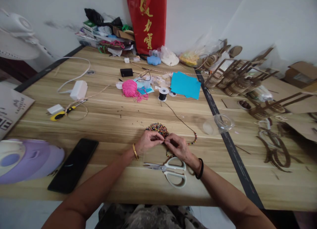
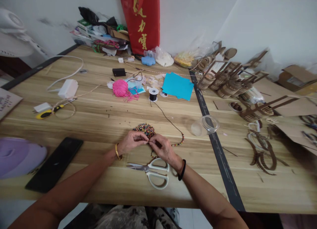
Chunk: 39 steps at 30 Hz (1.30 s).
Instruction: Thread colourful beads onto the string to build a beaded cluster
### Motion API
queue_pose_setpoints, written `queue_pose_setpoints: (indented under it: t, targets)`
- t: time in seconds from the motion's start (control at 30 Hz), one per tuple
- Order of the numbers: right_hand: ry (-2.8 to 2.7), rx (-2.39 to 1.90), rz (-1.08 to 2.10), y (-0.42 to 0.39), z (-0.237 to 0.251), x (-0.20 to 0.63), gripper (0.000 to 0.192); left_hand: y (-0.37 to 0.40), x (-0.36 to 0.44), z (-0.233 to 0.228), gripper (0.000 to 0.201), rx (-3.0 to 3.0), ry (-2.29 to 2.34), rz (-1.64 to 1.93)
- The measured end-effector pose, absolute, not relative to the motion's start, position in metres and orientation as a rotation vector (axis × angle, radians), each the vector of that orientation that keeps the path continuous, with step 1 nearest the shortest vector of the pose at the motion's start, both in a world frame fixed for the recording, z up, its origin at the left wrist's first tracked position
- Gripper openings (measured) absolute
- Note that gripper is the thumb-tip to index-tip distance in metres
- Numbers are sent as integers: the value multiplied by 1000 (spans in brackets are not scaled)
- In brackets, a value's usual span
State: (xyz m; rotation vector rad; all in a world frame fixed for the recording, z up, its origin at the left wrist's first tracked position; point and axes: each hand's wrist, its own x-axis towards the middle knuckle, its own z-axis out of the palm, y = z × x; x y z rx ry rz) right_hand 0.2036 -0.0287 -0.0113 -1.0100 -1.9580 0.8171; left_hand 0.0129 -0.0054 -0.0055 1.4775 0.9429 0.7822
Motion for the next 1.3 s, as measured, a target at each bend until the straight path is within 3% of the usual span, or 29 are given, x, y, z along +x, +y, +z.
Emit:
queue_pose_setpoints:
  t: [1.3]
  targets:
    - [-1917,-1003,853,-29,-14,204,17,-8,14,-5,11,1469,955,800]
